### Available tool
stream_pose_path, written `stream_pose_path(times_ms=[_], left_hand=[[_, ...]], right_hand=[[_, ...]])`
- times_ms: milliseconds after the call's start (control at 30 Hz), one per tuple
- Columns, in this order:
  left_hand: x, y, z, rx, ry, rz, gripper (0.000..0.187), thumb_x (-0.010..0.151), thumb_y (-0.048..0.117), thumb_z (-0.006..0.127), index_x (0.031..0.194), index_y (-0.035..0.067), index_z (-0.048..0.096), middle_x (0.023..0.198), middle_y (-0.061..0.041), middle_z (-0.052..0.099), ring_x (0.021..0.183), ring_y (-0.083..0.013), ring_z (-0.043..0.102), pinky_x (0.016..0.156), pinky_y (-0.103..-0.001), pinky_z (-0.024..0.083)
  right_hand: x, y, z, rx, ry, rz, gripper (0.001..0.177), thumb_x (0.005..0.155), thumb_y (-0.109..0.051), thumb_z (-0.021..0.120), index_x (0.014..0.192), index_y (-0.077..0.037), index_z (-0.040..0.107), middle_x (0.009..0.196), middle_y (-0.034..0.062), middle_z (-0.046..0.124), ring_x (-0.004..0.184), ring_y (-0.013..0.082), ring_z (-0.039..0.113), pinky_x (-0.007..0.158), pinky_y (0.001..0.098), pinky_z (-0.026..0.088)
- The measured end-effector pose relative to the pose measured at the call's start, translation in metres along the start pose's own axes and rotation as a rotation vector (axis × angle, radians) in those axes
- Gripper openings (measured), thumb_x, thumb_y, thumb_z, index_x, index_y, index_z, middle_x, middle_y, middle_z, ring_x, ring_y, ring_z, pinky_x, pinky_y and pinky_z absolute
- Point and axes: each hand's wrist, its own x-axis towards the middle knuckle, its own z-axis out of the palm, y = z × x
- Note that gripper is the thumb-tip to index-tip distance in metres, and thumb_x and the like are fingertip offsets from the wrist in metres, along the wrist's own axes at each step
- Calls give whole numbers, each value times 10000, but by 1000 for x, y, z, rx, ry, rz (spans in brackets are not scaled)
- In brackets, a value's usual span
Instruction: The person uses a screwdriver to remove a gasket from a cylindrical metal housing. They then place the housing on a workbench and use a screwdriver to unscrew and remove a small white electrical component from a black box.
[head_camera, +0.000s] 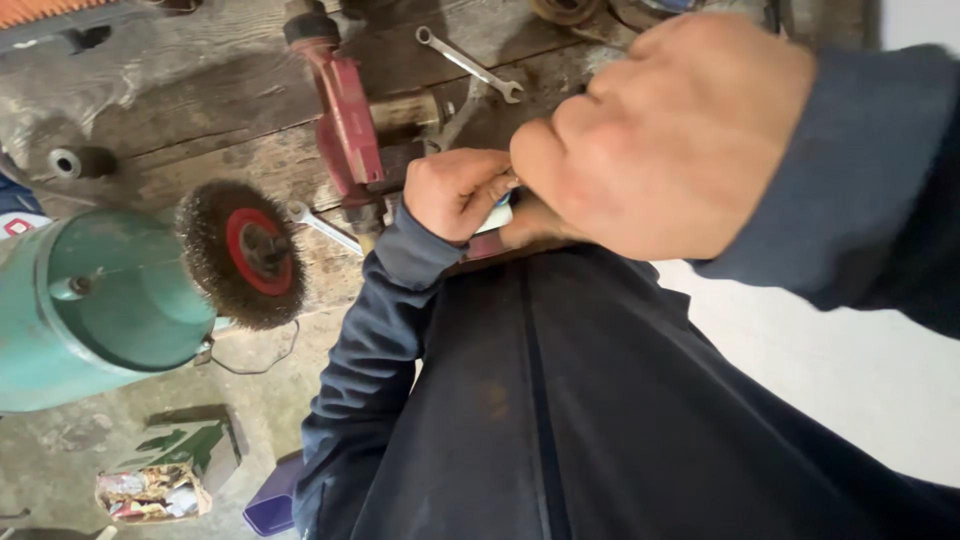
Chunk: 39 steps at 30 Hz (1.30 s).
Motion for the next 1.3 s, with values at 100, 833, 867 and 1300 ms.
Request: stream_pose_path(times_ms=[100,833,867,1300], left_hand=[[1,-1,-2,-34,20,50,175,907,117,721,1075,74,741,1000,-137,746,915,-341,730,769,-408,587],[-2,2,-6,-33,27,36,153,838,63,672,982,74,720,962,-134,739,887,-355,721,764,-412,584],[-3,-3,-4,-34,28,36,153,838,63,672,982,74,720,962,-134,739,887,-355,721,764,-412,584],[0,1,-13,-122,9,82,194,888,81,697,1077,48,728,1019,-152,741,943,-359,726,805,-411,583]], right_hand=[[2,-2,2,-20,135,-63,269,905,-389,567,926,-123,600,751,-29,578,749,162,608,695,301,471],[10,3,-3,-139,382,-267,137,840,-272,603,871,-138,598,864,-32,632,796,126,625,715,258,488],[7,3,-3,-139,381,-268,137,840,-272,603,871,-138,598,864,-32,632,796,126,625,715,258,488],[12,3,2,-158,327,-334,156,857,-253,584,872,-99,606,860,-2,612,871,162,634,764,291,529]])
